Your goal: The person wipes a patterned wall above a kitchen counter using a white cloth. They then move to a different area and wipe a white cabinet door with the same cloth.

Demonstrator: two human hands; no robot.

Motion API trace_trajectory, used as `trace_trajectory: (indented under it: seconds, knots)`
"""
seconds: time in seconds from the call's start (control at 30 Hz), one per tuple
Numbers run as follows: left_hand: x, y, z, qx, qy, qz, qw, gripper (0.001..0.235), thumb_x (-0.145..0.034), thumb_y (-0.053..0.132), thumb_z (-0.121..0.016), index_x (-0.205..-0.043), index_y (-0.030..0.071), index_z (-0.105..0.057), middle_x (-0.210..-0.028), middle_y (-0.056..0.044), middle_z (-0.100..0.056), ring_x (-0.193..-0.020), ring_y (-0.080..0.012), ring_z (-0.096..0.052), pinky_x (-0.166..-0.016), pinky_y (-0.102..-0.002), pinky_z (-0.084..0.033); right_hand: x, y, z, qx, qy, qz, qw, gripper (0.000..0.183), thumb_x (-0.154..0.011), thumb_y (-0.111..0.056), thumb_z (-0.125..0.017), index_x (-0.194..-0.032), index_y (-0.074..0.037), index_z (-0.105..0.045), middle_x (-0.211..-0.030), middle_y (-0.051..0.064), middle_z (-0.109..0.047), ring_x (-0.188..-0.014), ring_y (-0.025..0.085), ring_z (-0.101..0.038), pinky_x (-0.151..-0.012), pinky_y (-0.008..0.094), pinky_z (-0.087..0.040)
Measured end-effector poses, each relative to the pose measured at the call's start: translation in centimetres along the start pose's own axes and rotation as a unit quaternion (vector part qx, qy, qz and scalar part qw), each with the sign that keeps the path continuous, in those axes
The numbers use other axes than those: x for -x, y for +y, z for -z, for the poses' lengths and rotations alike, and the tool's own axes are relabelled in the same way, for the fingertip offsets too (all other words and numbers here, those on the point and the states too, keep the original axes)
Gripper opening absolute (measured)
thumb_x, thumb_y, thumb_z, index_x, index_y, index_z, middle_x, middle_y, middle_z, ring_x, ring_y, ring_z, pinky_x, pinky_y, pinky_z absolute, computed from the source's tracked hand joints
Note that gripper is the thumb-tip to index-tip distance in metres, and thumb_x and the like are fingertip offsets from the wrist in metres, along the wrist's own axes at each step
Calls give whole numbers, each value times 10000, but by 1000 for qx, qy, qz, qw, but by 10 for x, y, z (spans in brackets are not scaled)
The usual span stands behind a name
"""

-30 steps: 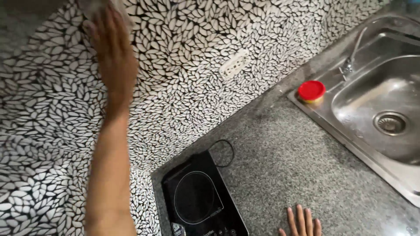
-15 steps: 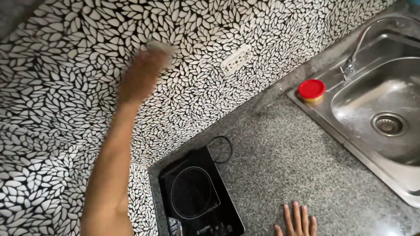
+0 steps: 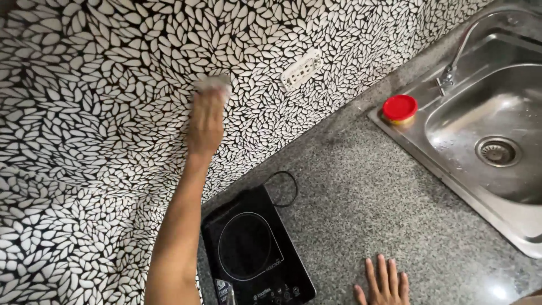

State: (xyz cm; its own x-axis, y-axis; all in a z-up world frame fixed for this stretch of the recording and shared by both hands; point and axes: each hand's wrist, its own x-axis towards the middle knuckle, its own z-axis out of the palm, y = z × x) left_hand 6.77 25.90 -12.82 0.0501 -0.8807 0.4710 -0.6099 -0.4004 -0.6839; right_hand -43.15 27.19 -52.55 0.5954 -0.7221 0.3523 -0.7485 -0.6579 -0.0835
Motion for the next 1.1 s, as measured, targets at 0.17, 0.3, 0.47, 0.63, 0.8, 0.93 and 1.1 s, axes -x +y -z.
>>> trace_trajectory:
  seconds: [0.17,0.3,0.47,0.63,0.8,0.93,1.1]
  knots:
    - [-8,-33,47,32,-15,-76,996,546,-1085,-135,-480,-1554,67,-286,-1606,-105,-226,-1227,-226,-285,-1031,-373,-338,-1,-6,2,-17,25,-16,999,821,-818,-725,-410,-1536,-336,-491,-1625,12,-530,-1511,266,-525,-1222,491,-435]
    - [-52,-97,84,-257,88,2,962,231,-1121,69,-464,-1316,189,-496,-1040,42,-500,-773,-35,-443,-630,-185,-378,-4,-7,-17,-75,117,-22,990,748,-885,-681,-362,-1449,-266,-626,-1514,81,-654,-1433,327,-609,-1208,528,-424]
    - [-41,-173,75,-146,102,91,980,965,-1116,-111,-947,-1618,85,-146,-1590,-171,-432,-1463,-332,-520,-1196,-515,-382,-5,-10,-1,-76,63,-40,994,752,-878,-679,-365,-1494,-300,-570,-1564,49,-604,-1496,304,-556,-1241,519,-414]
    - [-39,-139,53,-72,180,255,947,1084,-1327,29,-909,-1701,248,85,-1769,-1,63,-1653,-304,20,-1445,-539,-206,-2,-9,-9,-77,55,-47,994,741,-890,-684,-336,-1485,-315,-579,-1560,37,-610,-1500,295,-557,-1254,503,-401]
    - [3,-45,53,41,65,133,988,711,-1045,-198,-433,-1645,73,-164,-1541,-312,-479,-1397,-469,-526,-1226,-582,-444,5,1,-35,-8,58,-7,998,794,-804,-735,-419,-1467,-328,-578,-1551,30,-623,-1444,288,-611,-1213,521,-452]
    - [67,-36,4,-17,-27,-12,999,477,-1129,120,-499,-1584,40,-382,-1527,-273,-527,-1403,-428,-557,-1245,-552,-375,0,-5,-4,-20,16,-26,999,818,-815,-715,-417,-1535,-338,-509,-1617,8,-551,-1530,263,-518,-1279,493,-383]
    - [-4,-69,117,369,-32,106,923,226,-1025,-135,-540,-1165,31,-477,-1001,-184,-681,-668,-221,-643,-407,-242,-531,-3,-4,2,-47,61,-11,997,798,-836,-652,-442,-1553,-306,-499,-1618,49,-550,-1512,300,-527,-1238,529,-421]
